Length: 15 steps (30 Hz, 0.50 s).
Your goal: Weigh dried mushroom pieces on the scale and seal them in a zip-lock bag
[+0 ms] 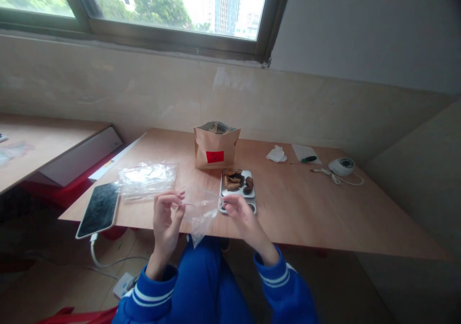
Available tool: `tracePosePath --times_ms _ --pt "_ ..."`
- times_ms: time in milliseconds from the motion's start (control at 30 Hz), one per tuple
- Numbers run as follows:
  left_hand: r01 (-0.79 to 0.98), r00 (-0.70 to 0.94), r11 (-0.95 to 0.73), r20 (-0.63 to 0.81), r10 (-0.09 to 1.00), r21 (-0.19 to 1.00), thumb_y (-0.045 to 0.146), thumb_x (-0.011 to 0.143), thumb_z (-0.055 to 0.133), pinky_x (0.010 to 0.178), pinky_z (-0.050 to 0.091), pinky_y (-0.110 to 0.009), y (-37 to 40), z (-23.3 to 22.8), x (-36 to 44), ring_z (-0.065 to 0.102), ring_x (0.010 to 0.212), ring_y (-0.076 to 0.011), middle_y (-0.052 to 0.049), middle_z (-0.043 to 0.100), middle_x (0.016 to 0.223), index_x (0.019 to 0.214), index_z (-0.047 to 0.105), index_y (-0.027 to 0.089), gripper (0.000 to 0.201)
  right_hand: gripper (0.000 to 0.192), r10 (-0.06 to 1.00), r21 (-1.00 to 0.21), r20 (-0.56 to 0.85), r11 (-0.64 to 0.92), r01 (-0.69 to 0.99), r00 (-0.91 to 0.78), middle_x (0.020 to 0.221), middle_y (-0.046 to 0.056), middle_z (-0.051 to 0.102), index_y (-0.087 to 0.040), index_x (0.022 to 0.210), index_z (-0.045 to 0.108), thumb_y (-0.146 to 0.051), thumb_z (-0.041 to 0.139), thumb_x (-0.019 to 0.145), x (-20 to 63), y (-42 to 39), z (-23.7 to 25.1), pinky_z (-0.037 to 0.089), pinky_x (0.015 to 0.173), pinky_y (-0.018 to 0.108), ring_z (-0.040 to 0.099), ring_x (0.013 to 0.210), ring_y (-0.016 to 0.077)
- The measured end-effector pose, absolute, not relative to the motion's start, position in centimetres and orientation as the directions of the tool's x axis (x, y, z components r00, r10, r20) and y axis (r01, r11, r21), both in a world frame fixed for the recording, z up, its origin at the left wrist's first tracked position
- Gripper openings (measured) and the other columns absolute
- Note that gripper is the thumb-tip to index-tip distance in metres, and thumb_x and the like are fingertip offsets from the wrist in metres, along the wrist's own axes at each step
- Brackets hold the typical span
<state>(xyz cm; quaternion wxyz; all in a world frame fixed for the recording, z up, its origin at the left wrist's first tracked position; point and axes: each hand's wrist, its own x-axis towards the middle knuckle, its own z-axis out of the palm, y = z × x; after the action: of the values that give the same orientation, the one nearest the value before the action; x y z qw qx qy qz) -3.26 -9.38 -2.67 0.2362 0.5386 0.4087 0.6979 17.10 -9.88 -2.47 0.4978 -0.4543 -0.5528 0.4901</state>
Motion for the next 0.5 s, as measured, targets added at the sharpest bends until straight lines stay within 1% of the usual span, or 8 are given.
tracePosePath --times_ms 33,100,167,233,300,400,467,500 --pt "0.115 -0.351 -0.539 0.542 0.764 0.834 0.021 0.077 0.065 0.088 0.048 -0.032 -8.8 -2.5 -3.5 0.060 0.094 -0.0180 -0.002 0.054 0.093 0.083 0.057 0.020 0.010 0.036 0.986 -0.990 0.119 0.128 0.068 -0.113 0.109 0.007 0.066 -0.021 0.105 0.060 -0.052 0.047 0.092 18.0 -8.7 -2.0 0.052 0.087 0.033 0.064 0.099 0.0183" --pt "0.115 -0.426 -0.493 0.491 0.760 0.862 0.018 0.077 0.062 0.081 0.047 -0.028 -7.4 -2.2 -3.9 0.061 0.093 -0.0167 -0.002 0.056 0.096 0.090 0.057 0.020 0.014 0.040 0.981 -0.964 0.191 0.196 0.181 -0.045 0.103 0.008 0.068 -0.019 0.101 0.062 -0.051 0.037 0.095 19.9 -5.4 -1.1 0.052 0.085 0.033 0.065 0.094 0.0183" --pt "0.115 -0.465 -0.425 0.427 0.776 0.898 0.013 0.077 0.057 0.076 0.046 -0.026 -5.8 -1.8 -4.1 0.062 0.087 -0.0148 -0.002 0.058 0.099 0.097 0.056 0.020 0.021 0.031 0.959 -0.888 0.279 0.279 0.365 -0.053 0.102 0.009 0.069 -0.017 0.095 0.065 -0.043 0.047 0.092 21.6 -1.4 -0.6 0.049 0.089 0.036 0.064 0.098 0.0204" --pt "0.120 -0.468 -0.363 0.375 0.800 0.924 0.009 0.075 0.053 0.069 0.044 -0.024 -4.1 -1.3 -4.0 0.062 0.077 -0.0126 -0.001 0.060 0.096 0.097 0.057 0.020 0.025 0.021 0.957 -0.784 0.229 0.288 0.550 -0.176 0.097 0.010 0.071 -0.017 0.087 0.069 -0.033 0.056 0.087 22.5 2.4 -0.4 0.048 0.087 0.037 0.065 0.095 0.0226" --pt "0.137 -0.433 -0.338 0.363 0.825 0.931 0.007 0.074 0.050 0.064 0.042 -0.023 -2.3 -0.8 -3.7 0.059 0.068 -0.0120 0.000 0.061 0.083 0.094 0.058 0.020 0.025 0.011 0.942 -0.704 0.131 0.307 0.640 -0.308 0.090 0.009 0.073 -0.018 0.079 0.071 -0.024 0.062 0.080 22.7 5.2 -0.4 0.049 0.083 0.036 0.066 0.089 0.0238" --pt "0.191 -0.337 -0.399 0.442 0.831 0.897 0.006 0.073 0.049 0.062 0.042 -0.024 0.4 0.7 -2.9 0.055 0.062 -0.0127 0.001 0.059 0.075 0.098 0.061 0.020 0.032 0.006 0.909 -0.677 0.065 0.344 0.651 -0.413 0.080 0.006 0.073 -0.020 0.071 0.072 -0.019 0.067 0.074 22.6 7.3 -0.6 0.049 0.075 0.033 0.066 0.079 0.0232" --pt "0.254 -0.285 -0.499 0.557 0.780 0.829 0.004 0.071 0.050 0.065 0.045 -0.025 1.9 2.4 -2.2 0.056 0.069 -0.0130 -0.002 0.060 0.094 0.103 0.064 0.022 0.039 0.006 0.908 -0.644 0.052 0.348 0.681 -0.415 0.077 0.005 0.072 -0.020 0.072 0.071 -0.021 0.067 0.076 23.0 7.5 -0.8 0.048 0.070 0.031 0.065 0.076 0.0222" --pt "0.280 -0.258 -0.547 0.610 0.749 0.789 0.002 0.069 0.050 0.069 0.046 -0.026 2.5 3.4 -1.9 0.057 0.079 -0.0150 -0.004 0.059 0.105 0.105 0.065 0.023 0.043 0.007 0.917 -0.606 0.051 0.344 0.717 -0.396 0.078 0.006 0.071 -0.019 0.074 0.071 -0.022 0.066 0.077 23.3 7.4 -0.9 0.047 0.070 0.031 0.064 0.078 0.0221"
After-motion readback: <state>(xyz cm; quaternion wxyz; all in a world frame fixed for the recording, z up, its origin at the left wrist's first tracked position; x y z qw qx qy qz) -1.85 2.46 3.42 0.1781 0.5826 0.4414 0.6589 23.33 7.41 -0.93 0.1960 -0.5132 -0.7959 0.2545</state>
